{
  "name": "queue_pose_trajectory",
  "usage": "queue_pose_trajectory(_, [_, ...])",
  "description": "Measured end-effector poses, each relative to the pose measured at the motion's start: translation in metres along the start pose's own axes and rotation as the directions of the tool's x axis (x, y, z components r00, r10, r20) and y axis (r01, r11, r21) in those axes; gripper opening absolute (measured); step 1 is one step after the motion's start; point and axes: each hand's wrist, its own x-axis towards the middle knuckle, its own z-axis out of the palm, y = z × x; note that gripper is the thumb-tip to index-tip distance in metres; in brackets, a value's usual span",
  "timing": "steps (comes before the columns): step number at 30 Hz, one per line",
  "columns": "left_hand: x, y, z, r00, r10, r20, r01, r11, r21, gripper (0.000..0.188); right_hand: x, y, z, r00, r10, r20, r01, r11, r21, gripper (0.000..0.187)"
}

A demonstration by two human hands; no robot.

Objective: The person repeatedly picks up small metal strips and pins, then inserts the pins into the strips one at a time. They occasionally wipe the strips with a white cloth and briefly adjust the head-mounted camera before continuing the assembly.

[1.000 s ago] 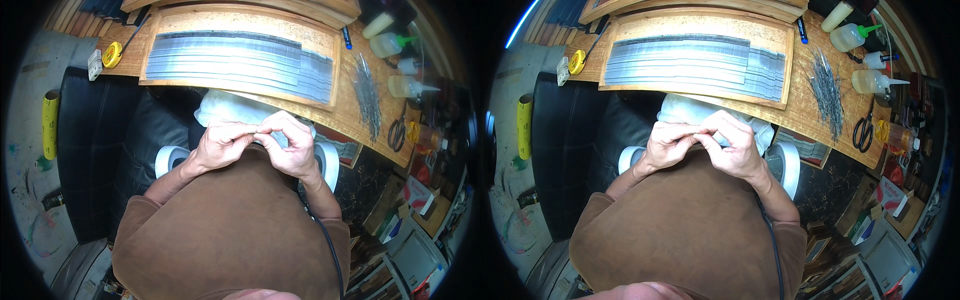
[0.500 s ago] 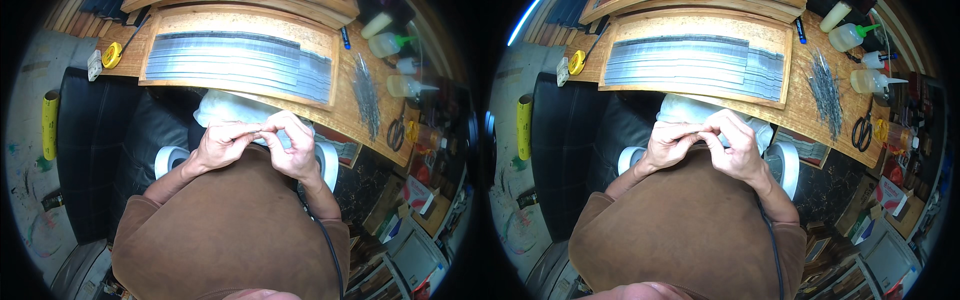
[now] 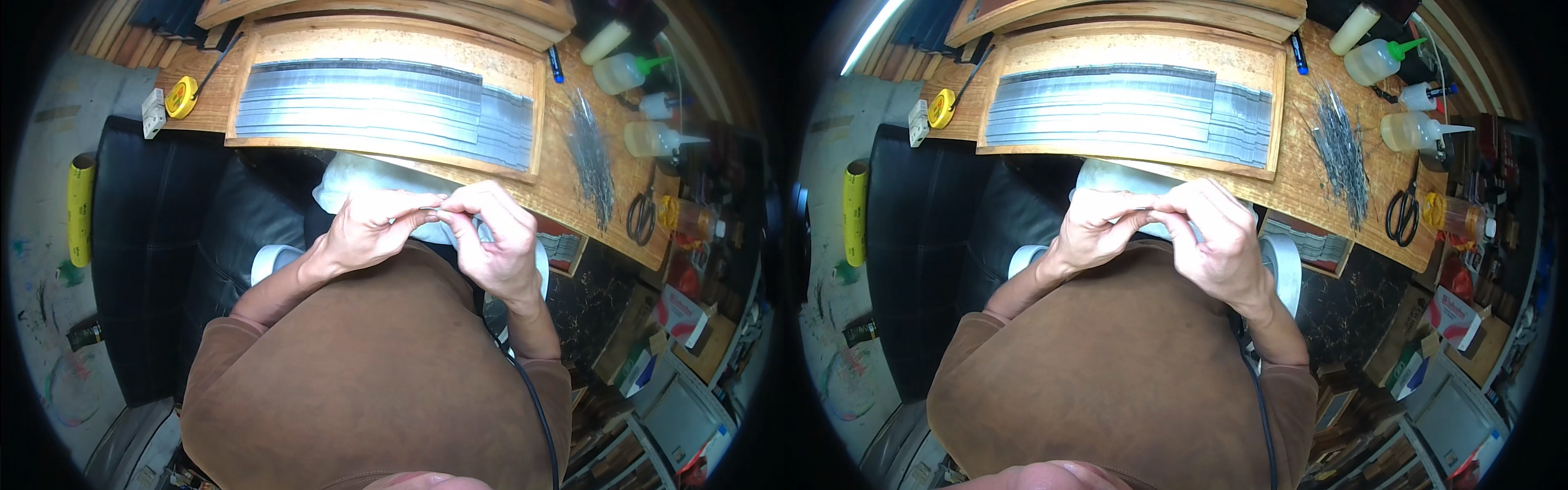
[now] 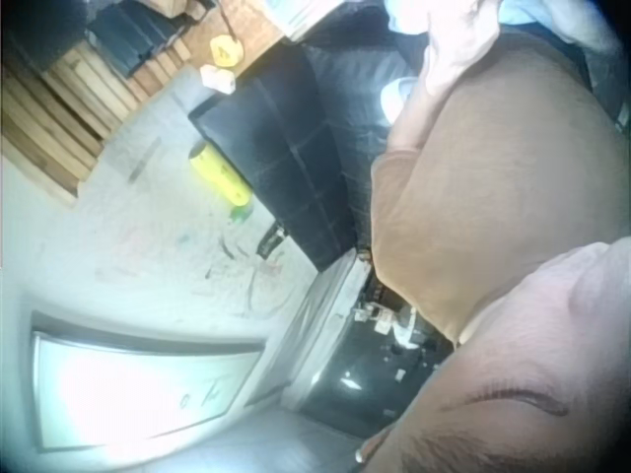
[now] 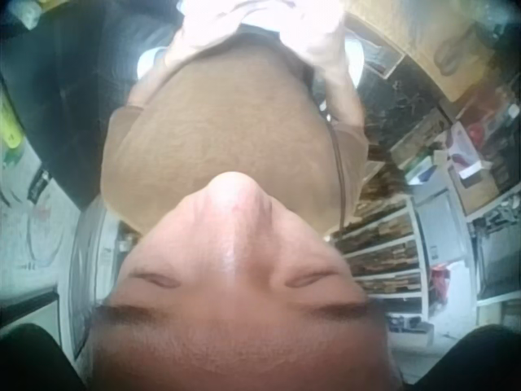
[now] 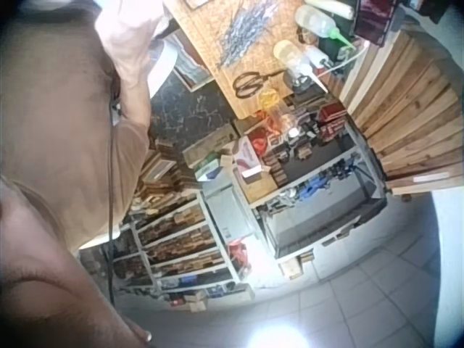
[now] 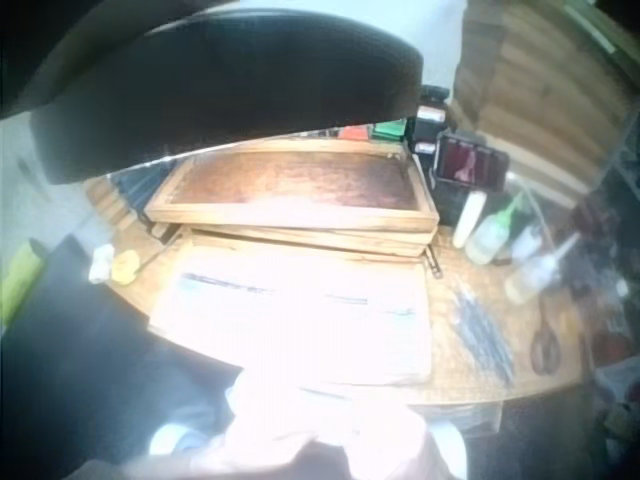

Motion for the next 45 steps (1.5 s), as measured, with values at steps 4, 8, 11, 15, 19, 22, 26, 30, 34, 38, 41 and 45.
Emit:
queue_pose_trajectory(4, [0.011, 0.002, -0.006, 0.997, 0.072, -0.010, -0.071, 0.993, 0.090, 0.034, 0.008, 0.006, 0.011, 0.994, -0.083, -0.064, 0.084, 0.996, 0.022, 0.018])
queue_pose_trajectory(8, [0.030, -0.003, -0.014, 0.979, 0.202, -0.013, -0.196, 0.965, 0.173, 0.036, 0.023, 0.006, 0.014, 0.982, -0.141, -0.129, 0.144, 0.989, 0.014, 0.025])
queue_pose_trajectory(11, [0.033, -0.018, -0.008, 0.973, 0.223, -0.057, -0.215, 0.970, 0.115, 0.036, 0.028, 0.020, 0.012, 0.991, -0.111, -0.074, 0.113, 0.993, 0.023, 0.024])
queue_pose_trajectory(15, [0.034, -0.017, -0.014, 0.990, 0.138, 0.012, -0.138, 0.989, 0.059, 0.036, 0.027, 0.016, 0.014, 0.995, -0.056, -0.080, 0.063, 0.994, 0.091, 0.024])
queue_pose_trajectory(19, [0.033, -0.012, -0.015, 0.967, 0.255, -0.024, -0.251, 0.962, 0.112, 0.037, 0.019, 0.014, 0.020, 0.988, -0.099, -0.121, 0.108, 0.991, 0.076, 0.024])
queue_pose_trajectory(22, [0.041, -0.012, -0.020, 0.988, 0.145, 0.051, -0.151, 0.980, 0.129, 0.033, 0.026, 0.018, 0.020, 0.982, -0.119, -0.145, 0.122, 0.992, 0.012, 0.020])
queue_pose_trajectory(26, [0.044, -0.017, -0.015, 0.991, 0.134, 0.021, -0.134, 0.991, 0.001, 0.027, 0.028, 0.019, 0.019, 0.989, -0.059, -0.137, 0.070, 0.995, 0.076, 0.019])
queue_pose_trajectory(30, [0.045, -0.019, -0.017, 0.985, 0.166, 0.050, -0.166, 0.986, 0.006, 0.028, 0.026, 0.022, 0.018, 0.986, -0.084, -0.143, 0.098, 0.991, 0.094, 0.019])
queue_pose_trajectory(34, [0.040, -0.010, -0.024, 0.980, 0.192, 0.059, -0.197, 0.976, 0.094, 0.028, 0.022, 0.015, 0.022, 0.985, -0.097, -0.145, 0.109, 0.991, 0.074, 0.019])
queue_pose_trajectory(38, [0.012, 0.000, -0.022, 0.997, 0.054, 0.049, -0.058, 0.994, 0.092, 0.024, 0.008, 0.013, 0.028, 0.992, -0.087, -0.086, 0.098, 0.986, 0.137, 0.020])
queue_pose_trajectory(41, [-0.003, -0.009, -0.013, 1.000, 0.016, 0.015, -0.015, 0.999, -0.030, 0.017, 0.000, 0.013, 0.031, 1.000, 0.023, -0.017, -0.018, 0.965, 0.262, 0.023])
queue_pose_trajectory(45, [-0.017, -0.007, -0.013, 0.997, -0.074, 0.030, 0.074, 0.997, -0.003, 0.012, -0.007, 0.013, 0.034, 0.990, 0.131, 0.057, -0.142, 0.937, 0.319, 0.022])
